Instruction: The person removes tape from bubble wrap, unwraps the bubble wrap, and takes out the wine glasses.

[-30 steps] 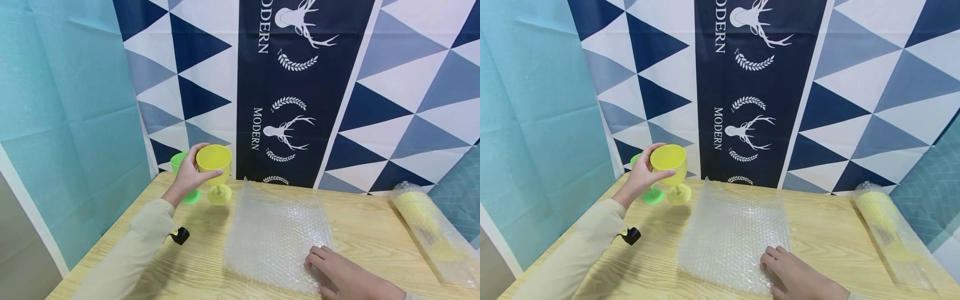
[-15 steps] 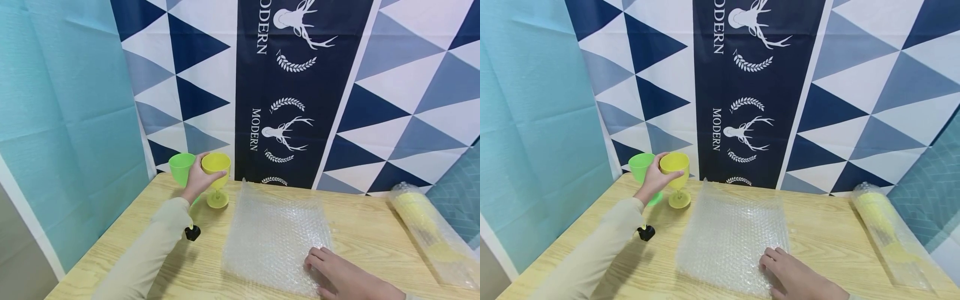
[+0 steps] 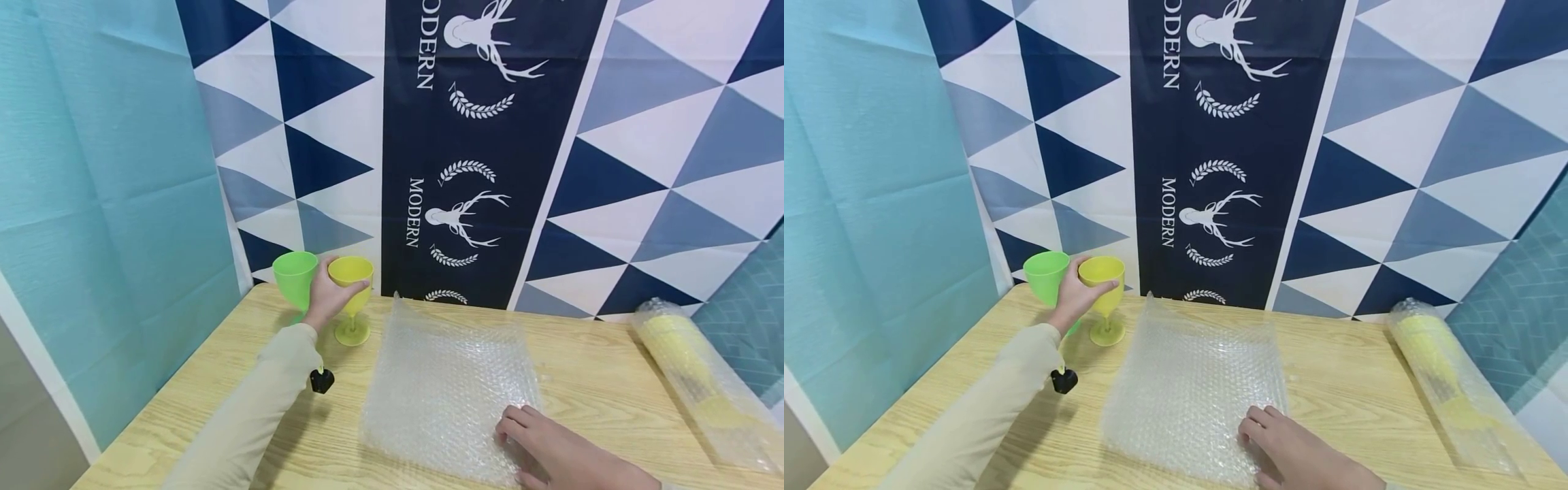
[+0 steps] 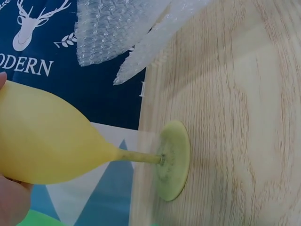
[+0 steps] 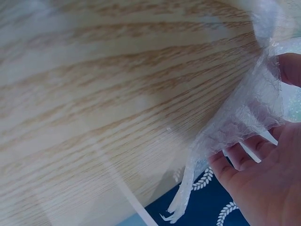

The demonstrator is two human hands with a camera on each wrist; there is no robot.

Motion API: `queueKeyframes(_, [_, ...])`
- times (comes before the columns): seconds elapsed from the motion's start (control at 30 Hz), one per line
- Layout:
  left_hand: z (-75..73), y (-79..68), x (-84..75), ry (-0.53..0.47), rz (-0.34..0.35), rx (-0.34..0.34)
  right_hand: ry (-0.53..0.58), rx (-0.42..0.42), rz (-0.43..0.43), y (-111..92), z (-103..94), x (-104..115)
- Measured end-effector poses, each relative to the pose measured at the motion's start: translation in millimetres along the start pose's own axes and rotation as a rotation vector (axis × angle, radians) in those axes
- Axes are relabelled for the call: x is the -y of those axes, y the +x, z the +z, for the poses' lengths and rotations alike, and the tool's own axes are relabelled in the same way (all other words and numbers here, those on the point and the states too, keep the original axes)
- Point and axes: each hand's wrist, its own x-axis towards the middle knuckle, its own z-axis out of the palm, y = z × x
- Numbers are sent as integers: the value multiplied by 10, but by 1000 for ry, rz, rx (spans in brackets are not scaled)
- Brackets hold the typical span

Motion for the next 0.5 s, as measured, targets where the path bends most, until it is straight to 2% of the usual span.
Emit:
queueKeyframes(0.13, [32, 21, 1, -8, -8, -18, -9, -13, -15, -3, 3, 0])
queueKeyframes(0.3, [53, 31, 9, -20, -15, -30, -4, -3, 7, -5, 10, 12])
queueKeyframes(0.5, [88, 0, 54, -18, -41, -27, -21, -28, -31, -6, 12, 2])
